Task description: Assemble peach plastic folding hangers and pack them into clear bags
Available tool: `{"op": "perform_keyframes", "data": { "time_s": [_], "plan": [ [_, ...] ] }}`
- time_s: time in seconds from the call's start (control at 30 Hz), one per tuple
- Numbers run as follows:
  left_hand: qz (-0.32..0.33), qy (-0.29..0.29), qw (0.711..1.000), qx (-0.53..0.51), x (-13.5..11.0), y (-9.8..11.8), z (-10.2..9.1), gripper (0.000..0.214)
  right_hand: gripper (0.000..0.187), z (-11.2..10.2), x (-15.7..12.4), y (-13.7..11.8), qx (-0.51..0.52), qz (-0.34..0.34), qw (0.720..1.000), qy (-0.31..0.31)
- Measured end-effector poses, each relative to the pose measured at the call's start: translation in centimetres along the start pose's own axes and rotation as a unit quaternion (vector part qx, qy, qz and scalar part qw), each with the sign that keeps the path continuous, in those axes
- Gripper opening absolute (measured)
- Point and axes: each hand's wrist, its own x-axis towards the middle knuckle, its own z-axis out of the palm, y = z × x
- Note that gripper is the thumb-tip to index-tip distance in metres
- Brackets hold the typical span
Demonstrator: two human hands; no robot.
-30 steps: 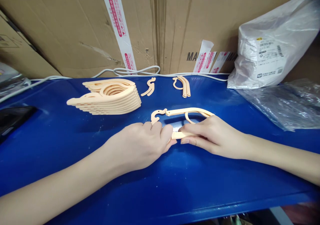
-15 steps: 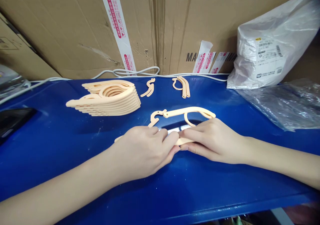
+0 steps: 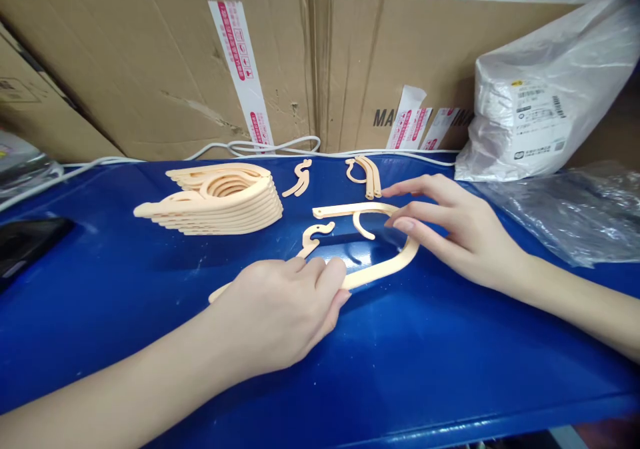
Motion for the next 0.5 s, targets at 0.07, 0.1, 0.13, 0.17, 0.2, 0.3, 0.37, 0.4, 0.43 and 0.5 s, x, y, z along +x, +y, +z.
{"op": "perform_keyframes", "data": {
  "time_s": [0.07, 0.1, 0.13, 0.17, 0.2, 0.3, 0.37, 0.4, 0.43, 0.5],
  "plan": [
    [0.004, 0.015, 1.0, -0.013, -0.2, 0.1, 0.2, 0.024, 0.025, 0.4, 0.0, 0.4, 0.021, -0.001, 0.999, -0.034],
    [0.009, 0.024, 0.999, -0.024, -0.3, 0.2, 0.3, 0.023, 0.025, 0.5, 0.0, 0.5, 0.032, -0.003, 0.998, -0.05],
    [0.019, 0.03, 0.999, -0.039, -0.4, 0.2, 0.4, 0.021, 0.026, 0.6, 0.0, 0.5, 0.043, -0.006, 0.997, -0.064],
    [0.033, 0.028, 0.997, -0.056, -0.5, 0.2, 0.4, 0.019, 0.025, 0.8, 0.0, 0.6, 0.055, -0.007, 0.996, -0.076],
    [0.051, 0.021, 0.996, -0.076, -0.5, 0.2, 0.4, 0.016, 0.025, 0.8, 0.0, 0.6, 0.066, -0.007, 0.994, -0.085],
    [0.085, 0.002, 0.988, -0.126, -0.5, 0.0, 0.1, 0.012, 0.026, 0.9, -0.1, 0.8, 0.083, 0.001, 0.992, -0.095],
    [0.088, -0.001, 0.986, -0.144, -0.3, -0.2, -0.1, 0.013, 0.028, 1.0, -0.2, 1.0, 0.077, 0.002, 0.992, -0.097],
    [0.087, -0.001, 0.986, -0.145, -0.2, -0.4, -0.1, 0.015, 0.028, 1.0, -0.2, 1.1, 0.071, 0.002, 0.993, -0.097],
    [0.086, -0.002, 0.986, -0.141, -0.2, -0.5, -0.1, 0.017, 0.028, 1.0, -0.2, 1.2, 0.064, 0.002, 0.993, -0.097],
    [0.084, 0.007, 0.989, -0.123, -0.1, -0.8, 0.1, 0.022, 0.027, 1.0, -0.2, 1.5, 0.05, 0.009, 0.994, -0.095]
  ]
}}
